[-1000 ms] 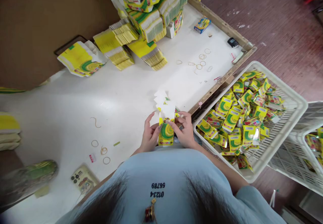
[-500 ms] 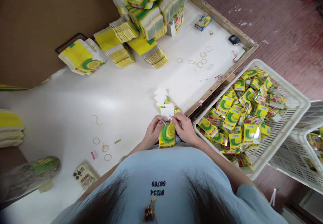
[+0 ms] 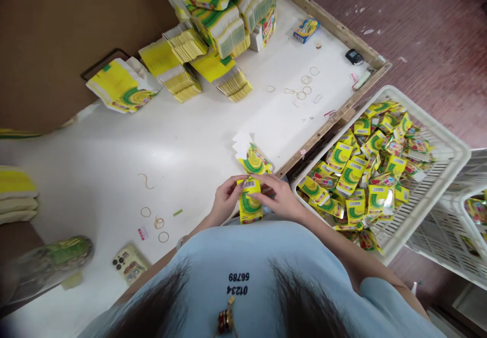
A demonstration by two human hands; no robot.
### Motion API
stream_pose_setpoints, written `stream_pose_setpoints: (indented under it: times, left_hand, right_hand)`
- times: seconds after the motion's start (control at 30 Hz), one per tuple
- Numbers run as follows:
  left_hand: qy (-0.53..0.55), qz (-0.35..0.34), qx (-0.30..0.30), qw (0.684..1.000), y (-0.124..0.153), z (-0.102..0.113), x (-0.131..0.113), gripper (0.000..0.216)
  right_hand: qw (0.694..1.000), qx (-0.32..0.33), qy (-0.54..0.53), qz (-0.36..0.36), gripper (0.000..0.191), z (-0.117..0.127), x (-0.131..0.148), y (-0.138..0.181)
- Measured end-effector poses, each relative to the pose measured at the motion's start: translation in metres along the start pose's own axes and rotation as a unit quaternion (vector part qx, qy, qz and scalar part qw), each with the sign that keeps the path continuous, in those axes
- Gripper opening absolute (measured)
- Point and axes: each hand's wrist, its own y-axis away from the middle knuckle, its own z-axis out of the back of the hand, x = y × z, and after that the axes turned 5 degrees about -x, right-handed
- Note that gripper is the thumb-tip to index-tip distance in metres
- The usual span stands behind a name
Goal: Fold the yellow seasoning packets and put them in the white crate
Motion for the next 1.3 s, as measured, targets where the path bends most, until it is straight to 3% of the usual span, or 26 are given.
stream_pose_setpoints:
  times: [0.07, 0.17, 0.53, 0.7, 0.77, 0.9, 0.97, 1.03, 1.1, 1.17, 1.23, 1.3]
  left_hand:
    - [-0.010, 0.003, -0.003, 1.000, -0.001, 0.001, -0.001, 0.043]
    - [-0.020, 0.002, -0.012, 1.000, -0.003, 0.001, -0.003, 0.039]
    - [-0.053, -0.047, -0.015, 0.997, -0.003, -0.002, -0.002, 0.038]
    - [-0.085, -0.058, 0.007, 0.995, -0.001, 0.003, 0.000, 0.037]
    - [-0.099, -0.061, 0.023, 0.993, 0.001, 0.004, 0.002, 0.037]
    - [-0.098, -0.057, 0.017, 0.993, 0.001, 0.001, 0.009, 0.042]
    - [-0.126, -0.076, 0.007, 0.989, -0.010, 0.000, 0.011, 0.043]
    - [-0.192, -0.125, -0.008, 0.973, -0.033, 0.002, 0.012, 0.040]
    - [-0.276, -0.176, -0.045, 0.944, -0.063, 0.005, 0.012, 0.040]
    - [-0.357, -0.186, -0.088, 0.911, -0.096, 0.009, 0.012, 0.051]
    - [-0.418, -0.155, -0.118, 0.887, -0.122, 0.010, 0.014, 0.065]
    - [-0.448, -0.111, -0.116, 0.880, -0.138, 0.011, 0.017, 0.068]
  right_hand:
    - [0.993, 0.013, -0.085, -0.082, 0.052, -0.007, 0.007, -0.004]
    - [0.980, 0.032, -0.148, -0.130, 0.054, -0.011, 0.015, -0.012]
    - [0.983, 0.044, -0.124, -0.130, 0.053, 0.003, 0.015, -0.022]
    - [0.957, 0.125, -0.233, -0.116, 0.056, 0.014, 0.015, -0.023]
    - [0.948, 0.126, -0.263, -0.130, 0.052, 0.014, 0.013, -0.021]
    - [0.950, 0.039, -0.255, -0.176, 0.046, -0.004, 0.008, -0.017]
    - [0.955, -0.016, -0.235, -0.180, 0.046, -0.011, 0.002, -0.016]
    - [0.964, -0.083, -0.200, -0.158, 0.045, -0.003, -0.007, -0.016]
    - [0.970, -0.179, -0.121, -0.113, 0.045, 0.028, -0.019, -0.011]
    - [0.949, -0.304, 0.010, -0.080, 0.048, 0.078, -0.031, 0.005]
    - [0.892, -0.412, 0.161, -0.095, 0.057, 0.133, -0.038, 0.031]
    - [0.828, -0.459, 0.290, -0.139, 0.067, 0.178, -0.040, 0.056]
